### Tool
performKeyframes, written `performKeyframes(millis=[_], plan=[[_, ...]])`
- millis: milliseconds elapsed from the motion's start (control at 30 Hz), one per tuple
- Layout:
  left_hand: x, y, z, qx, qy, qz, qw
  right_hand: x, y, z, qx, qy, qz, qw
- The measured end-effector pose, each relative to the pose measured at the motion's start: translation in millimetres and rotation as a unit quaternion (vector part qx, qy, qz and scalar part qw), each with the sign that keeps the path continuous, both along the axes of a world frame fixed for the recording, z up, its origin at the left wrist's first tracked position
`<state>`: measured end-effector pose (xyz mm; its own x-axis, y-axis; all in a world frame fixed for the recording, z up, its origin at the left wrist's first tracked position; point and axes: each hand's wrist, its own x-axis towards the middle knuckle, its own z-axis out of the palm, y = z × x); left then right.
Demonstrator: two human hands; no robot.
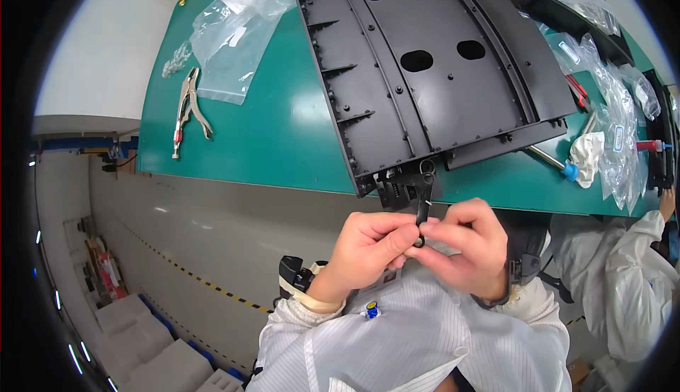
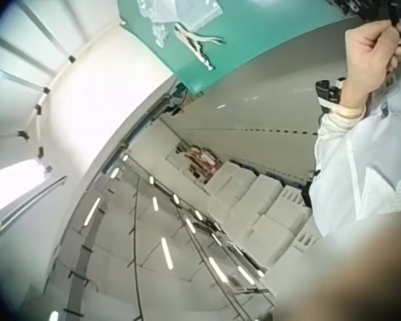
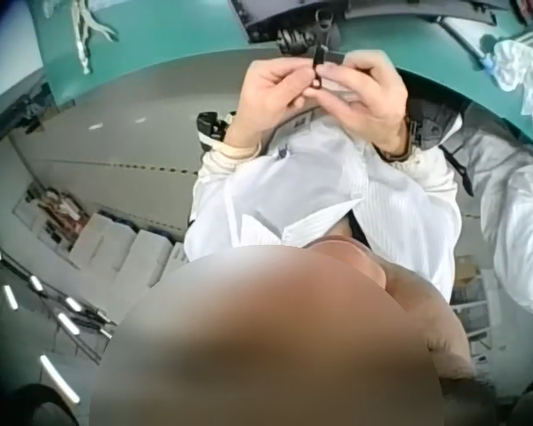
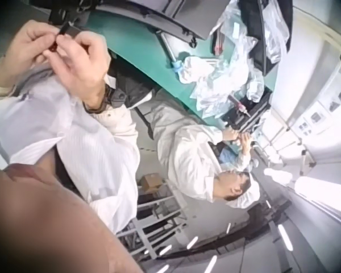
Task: Assembling a black plastic chassis by installing small metal components and applying adhesive.
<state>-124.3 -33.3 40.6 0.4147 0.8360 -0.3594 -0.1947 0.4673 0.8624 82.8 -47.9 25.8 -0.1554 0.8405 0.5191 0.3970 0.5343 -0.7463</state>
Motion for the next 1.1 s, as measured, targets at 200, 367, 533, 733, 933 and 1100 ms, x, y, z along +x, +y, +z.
performKeyframes(millis=[200, 367, 533, 733, 933, 1100], plan=[[12, 0, 8, -0.013, 0.029, 0.026, 0.999, 5, 22, 15, 0.009, -0.058, -0.010, 0.998], [16, -1, 10, 0.033, 0.106, 0.044, 0.993, 17, 33, 26, -0.010, -0.180, 0.040, 0.983], [18, 2, 12, 0.099, 0.134, 0.019, 0.986, 12, 36, 17, -0.014, -0.095, 0.023, 0.995], [23, -5, 6, 0.154, 0.153, 0.056, 0.975, 21, 43, 27, -0.028, -0.204, 0.057, 0.977], [36, -10, -2, 0.182, 0.162, 0.112, 0.963, 26, 37, 30, 0.003, -0.212, 0.045, 0.976], [35, -11, 5, 0.168, 0.177, 0.108, 0.964, 53, 39, 44, 0.081, -0.225, -0.050, 0.970]])
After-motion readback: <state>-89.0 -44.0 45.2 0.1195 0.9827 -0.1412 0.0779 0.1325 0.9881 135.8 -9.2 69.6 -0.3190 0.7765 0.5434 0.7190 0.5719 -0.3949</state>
